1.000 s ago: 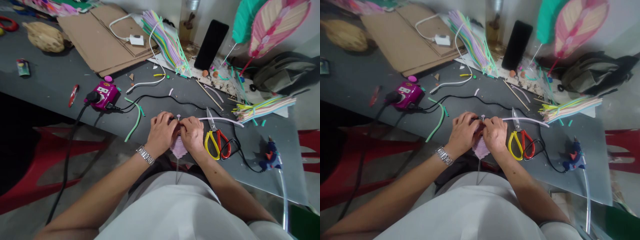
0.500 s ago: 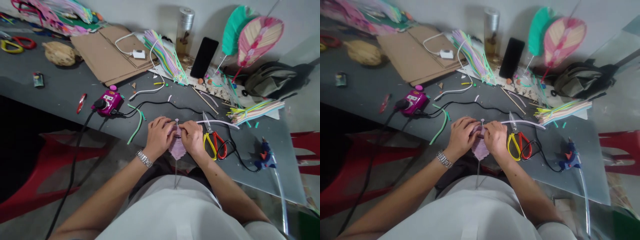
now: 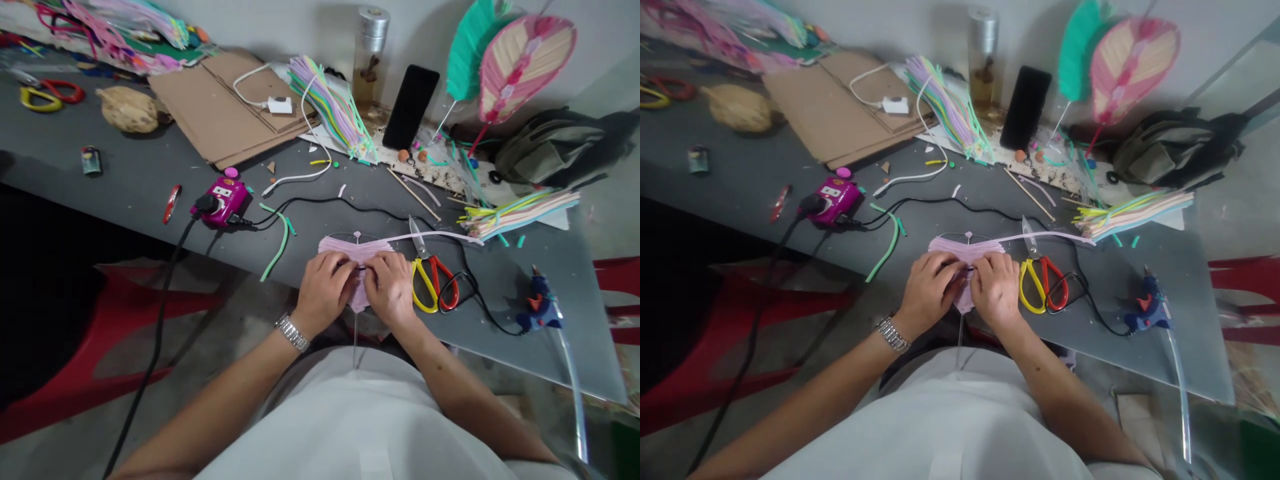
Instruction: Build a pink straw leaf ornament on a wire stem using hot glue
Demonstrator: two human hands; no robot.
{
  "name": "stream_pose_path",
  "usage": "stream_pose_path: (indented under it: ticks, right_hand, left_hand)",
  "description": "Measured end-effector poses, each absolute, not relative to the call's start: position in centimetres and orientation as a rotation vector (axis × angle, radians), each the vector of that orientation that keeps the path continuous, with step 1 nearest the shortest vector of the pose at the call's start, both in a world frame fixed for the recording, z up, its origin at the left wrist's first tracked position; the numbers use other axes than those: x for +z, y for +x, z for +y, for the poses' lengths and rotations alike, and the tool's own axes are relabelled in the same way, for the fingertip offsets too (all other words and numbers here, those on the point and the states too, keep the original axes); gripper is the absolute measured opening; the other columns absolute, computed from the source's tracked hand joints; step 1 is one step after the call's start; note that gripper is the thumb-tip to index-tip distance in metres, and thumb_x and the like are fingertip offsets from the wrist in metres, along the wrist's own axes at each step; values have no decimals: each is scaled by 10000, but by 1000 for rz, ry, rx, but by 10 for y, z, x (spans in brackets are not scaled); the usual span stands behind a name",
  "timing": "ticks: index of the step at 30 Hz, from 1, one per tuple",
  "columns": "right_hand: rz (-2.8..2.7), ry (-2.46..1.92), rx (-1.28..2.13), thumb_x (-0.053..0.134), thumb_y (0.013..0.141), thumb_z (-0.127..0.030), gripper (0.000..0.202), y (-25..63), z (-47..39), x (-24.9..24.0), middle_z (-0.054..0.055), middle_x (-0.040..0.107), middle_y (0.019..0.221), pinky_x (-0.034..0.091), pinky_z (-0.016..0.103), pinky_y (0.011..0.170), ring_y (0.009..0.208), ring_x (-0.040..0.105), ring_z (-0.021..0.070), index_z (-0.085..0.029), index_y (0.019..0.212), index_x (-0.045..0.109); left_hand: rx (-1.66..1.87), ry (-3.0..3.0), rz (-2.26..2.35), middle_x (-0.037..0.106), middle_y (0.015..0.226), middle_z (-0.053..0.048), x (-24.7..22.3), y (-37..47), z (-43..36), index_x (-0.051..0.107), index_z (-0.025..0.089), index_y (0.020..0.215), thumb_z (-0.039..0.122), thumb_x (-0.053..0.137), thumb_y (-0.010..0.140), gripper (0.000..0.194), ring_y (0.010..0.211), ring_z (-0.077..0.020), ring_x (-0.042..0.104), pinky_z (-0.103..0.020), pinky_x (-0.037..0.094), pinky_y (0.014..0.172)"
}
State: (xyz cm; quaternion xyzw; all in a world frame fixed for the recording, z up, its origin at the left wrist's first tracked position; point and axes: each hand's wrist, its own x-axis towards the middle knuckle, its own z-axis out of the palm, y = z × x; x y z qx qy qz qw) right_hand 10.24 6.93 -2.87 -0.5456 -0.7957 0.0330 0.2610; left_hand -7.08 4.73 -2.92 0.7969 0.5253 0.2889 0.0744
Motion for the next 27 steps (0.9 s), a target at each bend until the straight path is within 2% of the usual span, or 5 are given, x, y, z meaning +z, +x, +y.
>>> stream_pose_path:
  ticks: [9,27]
  right_hand:
    - [-2225,-1541,135,568,864,-121,190,99,73,-28,68,662,1027,334,380,786,933,518,250,-237,918,709]
    - [-2237,-1573,219,562,839,-87,175,94,79,-28,48,644,944,292,382,737,899,492,246,-234,808,650]
  left_hand:
    - [749,2397,1638,667,1203,-140,-30,-68,53,666,171,1210,370,512,1037,305,1151,-302,547,-450,419,937]
    - [702,2369,1667,675,1213,-133,-25,-67,55,667,194,1136,342,526,1025,233,1174,-308,546,-470,390,930]
